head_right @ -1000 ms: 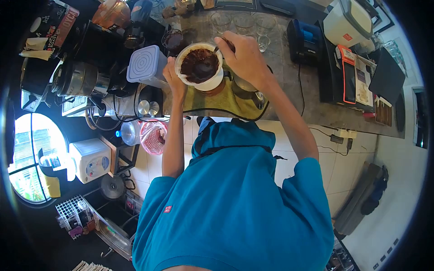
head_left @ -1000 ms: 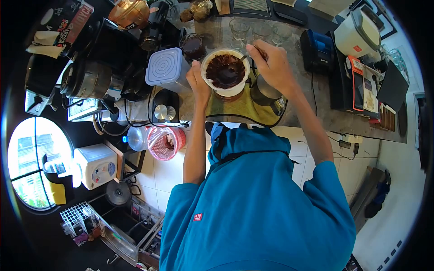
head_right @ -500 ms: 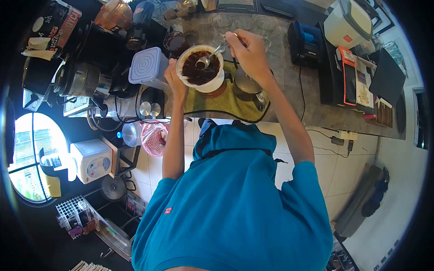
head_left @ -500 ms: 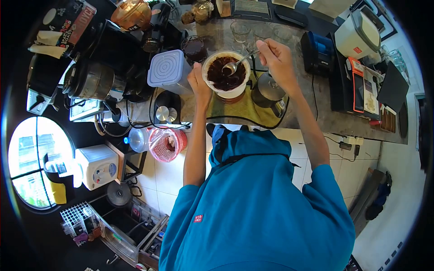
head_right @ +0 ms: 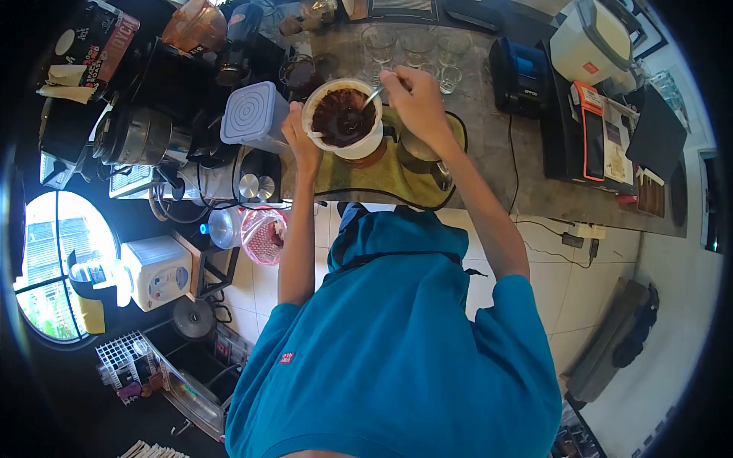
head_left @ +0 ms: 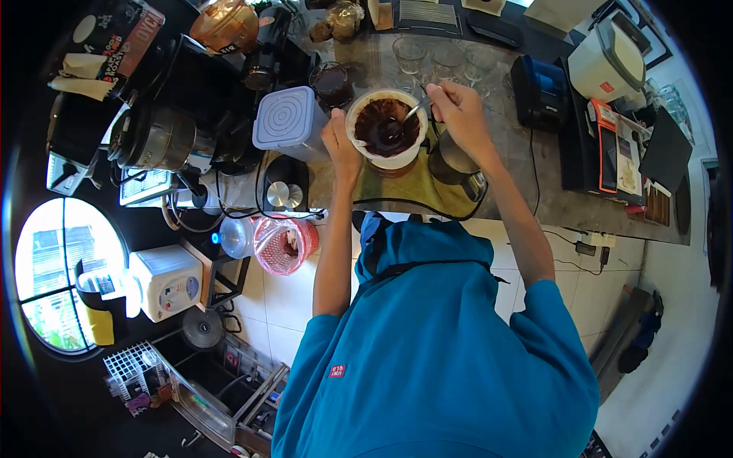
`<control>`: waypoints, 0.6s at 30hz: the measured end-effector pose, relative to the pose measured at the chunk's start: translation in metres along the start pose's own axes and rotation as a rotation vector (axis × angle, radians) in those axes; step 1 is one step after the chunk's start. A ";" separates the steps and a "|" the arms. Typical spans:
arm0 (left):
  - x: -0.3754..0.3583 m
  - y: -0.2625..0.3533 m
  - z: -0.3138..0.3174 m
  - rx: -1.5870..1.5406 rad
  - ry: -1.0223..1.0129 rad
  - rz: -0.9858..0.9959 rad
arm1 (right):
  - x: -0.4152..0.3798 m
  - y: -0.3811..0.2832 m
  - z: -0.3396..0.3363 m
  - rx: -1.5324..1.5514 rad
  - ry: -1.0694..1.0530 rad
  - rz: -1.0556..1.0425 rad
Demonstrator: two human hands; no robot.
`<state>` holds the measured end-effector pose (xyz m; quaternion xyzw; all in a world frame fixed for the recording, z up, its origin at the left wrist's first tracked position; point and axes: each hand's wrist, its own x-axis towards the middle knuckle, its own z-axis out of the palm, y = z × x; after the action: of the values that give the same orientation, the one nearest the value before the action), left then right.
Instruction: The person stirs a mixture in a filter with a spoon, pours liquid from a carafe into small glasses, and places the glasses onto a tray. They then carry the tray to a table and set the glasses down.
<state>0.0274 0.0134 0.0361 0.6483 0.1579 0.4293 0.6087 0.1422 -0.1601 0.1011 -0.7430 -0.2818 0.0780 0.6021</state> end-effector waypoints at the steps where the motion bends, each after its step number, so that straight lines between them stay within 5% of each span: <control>1: 0.000 -0.001 0.000 -0.006 -0.007 -0.006 | 0.000 0.003 -0.001 0.140 -0.028 0.073; 8: -0.001 0.000 -0.004 -0.038 -0.072 -0.030 | 0.005 -0.015 -0.014 0.328 -0.052 0.102; 18: -0.001 0.003 -0.003 -0.024 -0.070 -0.045 | -0.010 -0.066 -0.016 -0.258 0.014 -0.256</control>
<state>0.0234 0.0137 0.0378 0.6521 0.1458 0.3942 0.6310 0.1194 -0.1711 0.1648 -0.7724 -0.3776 -0.0415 0.5090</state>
